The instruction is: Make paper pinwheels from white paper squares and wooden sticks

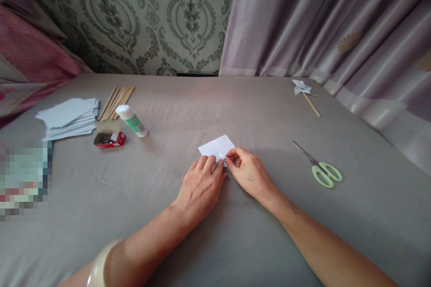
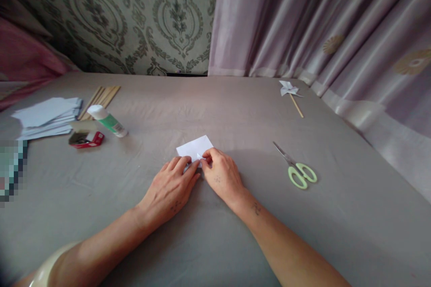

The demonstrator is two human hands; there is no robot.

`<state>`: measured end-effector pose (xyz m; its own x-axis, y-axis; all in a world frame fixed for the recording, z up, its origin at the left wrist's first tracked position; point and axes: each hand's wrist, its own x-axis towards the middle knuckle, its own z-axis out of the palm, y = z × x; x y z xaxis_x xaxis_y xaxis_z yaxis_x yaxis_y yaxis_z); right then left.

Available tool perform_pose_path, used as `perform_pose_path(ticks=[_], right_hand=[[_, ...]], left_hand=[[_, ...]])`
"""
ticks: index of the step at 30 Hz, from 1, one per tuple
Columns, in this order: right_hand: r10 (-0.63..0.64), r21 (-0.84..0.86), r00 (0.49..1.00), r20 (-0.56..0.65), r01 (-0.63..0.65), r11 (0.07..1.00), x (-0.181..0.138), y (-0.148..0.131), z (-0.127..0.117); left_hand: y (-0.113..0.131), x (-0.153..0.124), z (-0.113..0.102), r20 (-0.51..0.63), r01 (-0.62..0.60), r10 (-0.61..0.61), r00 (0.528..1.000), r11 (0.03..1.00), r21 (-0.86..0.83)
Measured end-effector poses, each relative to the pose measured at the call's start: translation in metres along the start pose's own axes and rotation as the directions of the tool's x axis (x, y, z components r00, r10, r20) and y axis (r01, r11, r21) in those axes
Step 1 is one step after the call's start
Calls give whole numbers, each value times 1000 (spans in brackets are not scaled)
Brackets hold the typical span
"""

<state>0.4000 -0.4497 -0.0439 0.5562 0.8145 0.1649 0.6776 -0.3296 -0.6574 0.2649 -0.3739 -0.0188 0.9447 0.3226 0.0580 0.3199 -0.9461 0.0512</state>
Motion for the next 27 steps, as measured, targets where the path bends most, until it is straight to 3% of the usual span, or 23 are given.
perform_pose_path(ticks=[17,27], right_hand=[[-124,-39,988,91,128,991,1,-3,-4],[-129,-116,984,127,143,983,-1,-6,-5]], left_hand=[[0,0,2,-17,14,-15,1000,1000,-26],[1,-1,2,-3,17,-17,1000,1000,-17]])
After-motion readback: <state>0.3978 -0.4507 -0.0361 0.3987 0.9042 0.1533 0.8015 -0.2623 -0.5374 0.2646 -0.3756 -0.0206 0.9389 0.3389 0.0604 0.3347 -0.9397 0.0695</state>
